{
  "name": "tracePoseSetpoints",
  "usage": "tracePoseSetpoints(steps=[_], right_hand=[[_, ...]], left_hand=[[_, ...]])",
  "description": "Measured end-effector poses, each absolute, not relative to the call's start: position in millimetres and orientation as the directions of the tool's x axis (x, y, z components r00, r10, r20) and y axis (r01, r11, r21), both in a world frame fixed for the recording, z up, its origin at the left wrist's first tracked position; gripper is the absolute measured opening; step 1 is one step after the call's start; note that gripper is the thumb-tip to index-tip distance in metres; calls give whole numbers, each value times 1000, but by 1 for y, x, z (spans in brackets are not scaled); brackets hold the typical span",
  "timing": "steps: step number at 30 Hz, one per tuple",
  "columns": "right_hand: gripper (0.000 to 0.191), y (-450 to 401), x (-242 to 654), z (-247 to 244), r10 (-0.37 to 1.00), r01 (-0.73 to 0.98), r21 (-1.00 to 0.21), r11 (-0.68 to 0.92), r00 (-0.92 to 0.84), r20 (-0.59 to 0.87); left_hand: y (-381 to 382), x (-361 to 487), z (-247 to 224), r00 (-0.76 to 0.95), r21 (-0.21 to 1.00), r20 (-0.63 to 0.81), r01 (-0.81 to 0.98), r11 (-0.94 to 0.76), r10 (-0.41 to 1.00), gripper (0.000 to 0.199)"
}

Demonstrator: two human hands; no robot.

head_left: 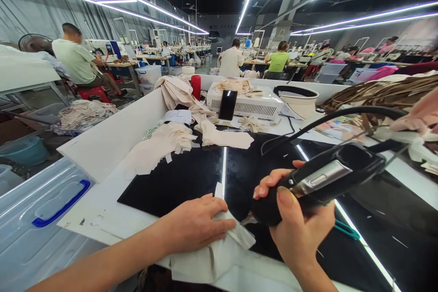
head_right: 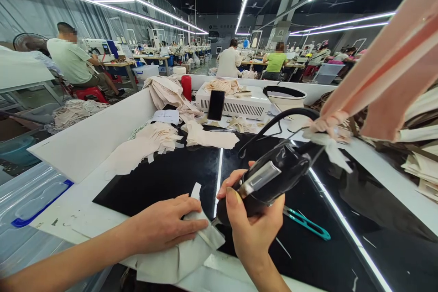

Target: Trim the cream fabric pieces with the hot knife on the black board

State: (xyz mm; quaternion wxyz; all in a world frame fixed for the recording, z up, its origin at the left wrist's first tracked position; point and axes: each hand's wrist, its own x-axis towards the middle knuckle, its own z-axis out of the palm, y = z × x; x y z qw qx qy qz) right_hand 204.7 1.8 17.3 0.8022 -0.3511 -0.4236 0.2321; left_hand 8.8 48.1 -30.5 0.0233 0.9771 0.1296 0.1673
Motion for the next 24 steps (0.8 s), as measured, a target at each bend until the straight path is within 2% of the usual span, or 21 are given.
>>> tracePoseSetpoints(steps=[18, 24], right_hand=[[37, 9, 200, 18, 690, -68, -780, 623, 517, 506], [40, 17, 196, 17, 673, -99, -751, 653, 529, 516]], left_hand=[[47, 9, -34, 893, 88, 364, 250, -964, 265, 26], [47, 10, -32, 889, 92, 374, 249, -964, 265, 24]])
